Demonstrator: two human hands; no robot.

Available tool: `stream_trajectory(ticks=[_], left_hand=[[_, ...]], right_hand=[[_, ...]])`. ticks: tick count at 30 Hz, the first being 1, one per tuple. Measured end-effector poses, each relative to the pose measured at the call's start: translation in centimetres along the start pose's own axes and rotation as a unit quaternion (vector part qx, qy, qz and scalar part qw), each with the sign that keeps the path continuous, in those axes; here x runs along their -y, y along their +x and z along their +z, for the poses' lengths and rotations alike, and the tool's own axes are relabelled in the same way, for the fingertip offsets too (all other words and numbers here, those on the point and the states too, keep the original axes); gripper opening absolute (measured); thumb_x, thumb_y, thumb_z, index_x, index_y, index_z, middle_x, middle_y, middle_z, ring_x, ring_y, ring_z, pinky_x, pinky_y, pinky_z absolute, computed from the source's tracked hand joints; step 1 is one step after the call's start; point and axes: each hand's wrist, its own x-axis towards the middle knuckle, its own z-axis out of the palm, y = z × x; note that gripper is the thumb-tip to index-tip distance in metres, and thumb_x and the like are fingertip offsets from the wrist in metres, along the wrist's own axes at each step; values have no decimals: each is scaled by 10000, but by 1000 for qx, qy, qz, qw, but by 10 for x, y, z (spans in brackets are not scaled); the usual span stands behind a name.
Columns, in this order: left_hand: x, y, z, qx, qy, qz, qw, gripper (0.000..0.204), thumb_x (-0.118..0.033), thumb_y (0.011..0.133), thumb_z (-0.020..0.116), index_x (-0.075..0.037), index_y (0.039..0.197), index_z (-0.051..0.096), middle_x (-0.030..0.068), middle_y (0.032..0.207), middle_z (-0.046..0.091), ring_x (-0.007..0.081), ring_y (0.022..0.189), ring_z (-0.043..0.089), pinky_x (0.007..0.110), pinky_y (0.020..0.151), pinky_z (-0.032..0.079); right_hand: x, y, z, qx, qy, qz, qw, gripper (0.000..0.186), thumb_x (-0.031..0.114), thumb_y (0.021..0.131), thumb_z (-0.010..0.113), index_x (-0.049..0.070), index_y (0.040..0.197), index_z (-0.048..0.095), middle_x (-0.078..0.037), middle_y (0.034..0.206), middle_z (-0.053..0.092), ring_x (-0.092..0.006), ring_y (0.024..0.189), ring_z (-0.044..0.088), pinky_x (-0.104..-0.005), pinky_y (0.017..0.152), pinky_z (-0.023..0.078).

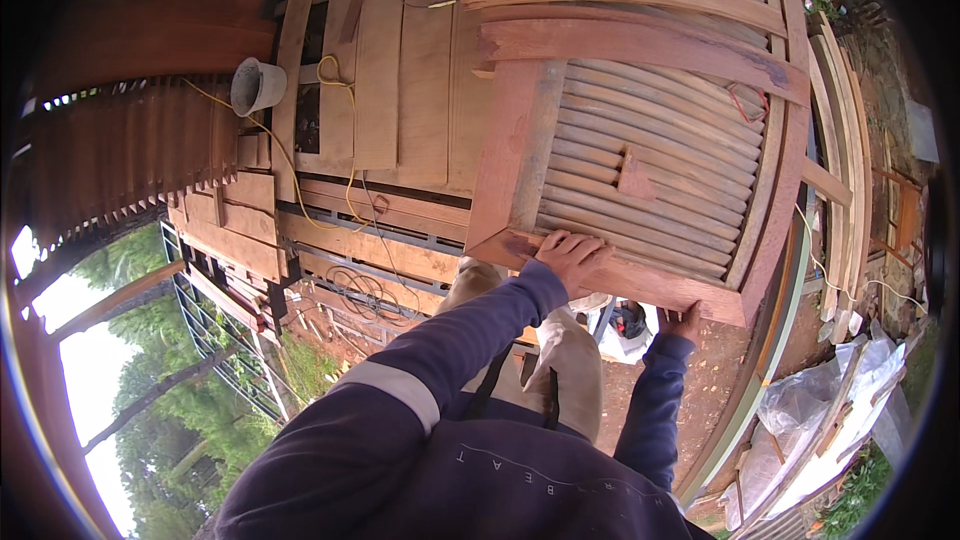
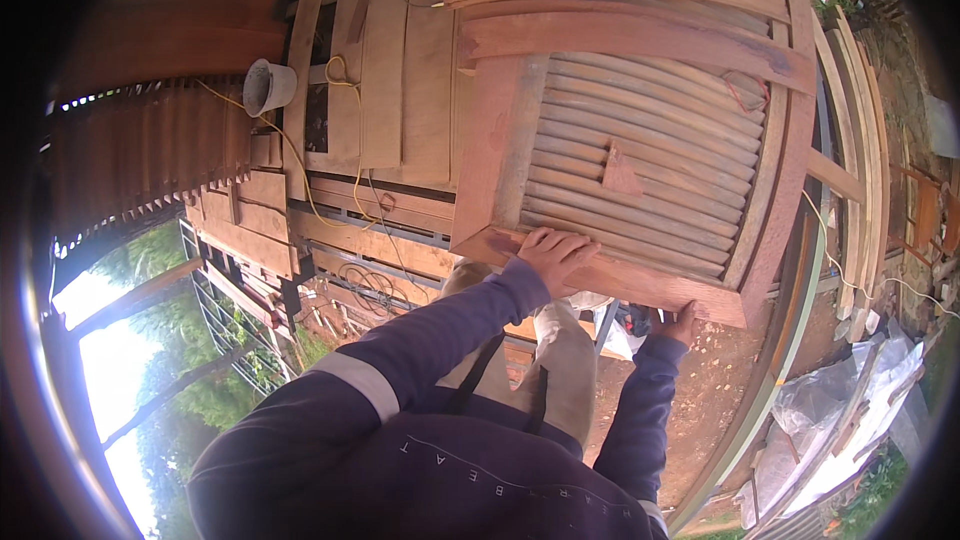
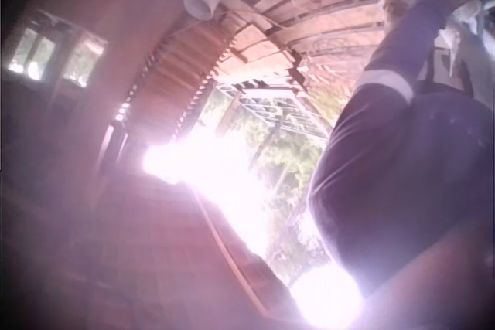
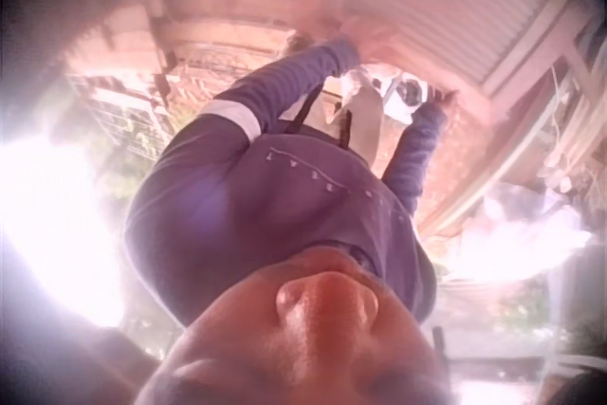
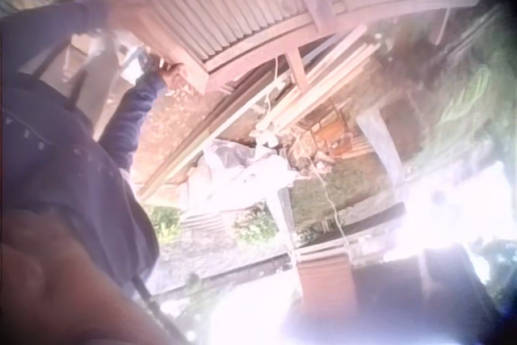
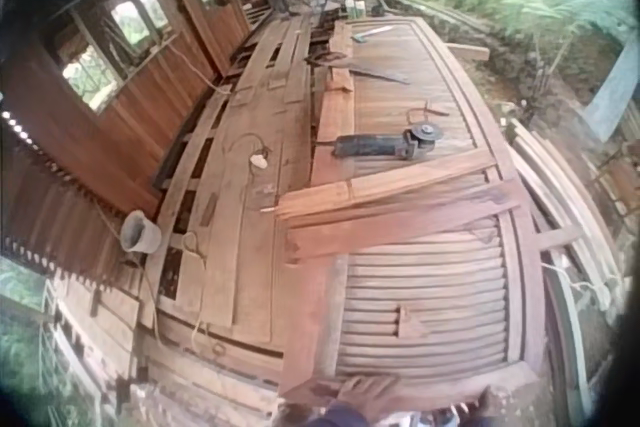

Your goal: The person uses a hand saw to cut a wooden slat on a wooden frame. They position the slat, saw through it, and then remove the cut piece.

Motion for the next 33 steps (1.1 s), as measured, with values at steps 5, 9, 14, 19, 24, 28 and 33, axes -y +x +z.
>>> stream_trajectory(ticks=[5,9,14,19,24,28,33], left_hand=[[-1,3,-7,41,15,-5,999,796,-352,600,821,-206,1328,535,-16,1250,566,184,1170,505,407,1026,317],[-6,13,-9,66,-6,7,998,839,-309,575,836,-143,1330,511,46,1233,547,245,1160,499,457,1018,317],[-33,25,-2,75,5,4,997,880,-331,585,851,-105,1349,476,90,1239,505,301,1166,465,480,1025,317],[-48,42,11,92,28,50,994,884,-376,598,851,-113,1354,478,77,1222,508,297,1137,471,471,992,344],[-48,41,20,86,43,39,995,894,-338,558,852,-132,1349,491,81,1212,504,300,1133,479,450,970,374],[-51,45,16,74,48,31,996,886,-333,539,851,-134,1334,513,76,1191,513,299,1104,494,440,951,398],[-46,44,13,75,41,25,996,839,-360,536,838,-138,1292,550,62,1182,522,286,1104,497,438,962,398]], right_hand=[[5,-25,31,-7,-22,-47,999,652,238,922,661,35,1423,296,-160,1392,386,-374,1190,489,-523,852,556],[-20,7,-8,33,-33,-80,996,749,181,898,680,78,1469,207,-182,1366,363,-335,1183,517,-472,861,565],[-2,-20,35,-49,9,-37,998,672,293,976,569,190,1513,178,-151,1298,487,-314,1119,557,-494,812,558],[-16,-6,16,-25,19,-75,997,583,383,939,621,173,1400,332,-130,1231,541,-299,1042,614,-481,763,579],[-8,-5,11,27,-2,-44,999,576,392,934,625,62,1341,384,-131,1240,545,-284,1048,622,-457,780,592],[-1,4,-1,77,38,11,996,530,286,931,647,30,1323,397,-139,1240,537,-279,1065,611,-430,763,594],[-8,18,-19,110,-2,25,994,514,343,899,684,79,1264,437,-125,1180,565,-288,1037,617,-478,847,561]])
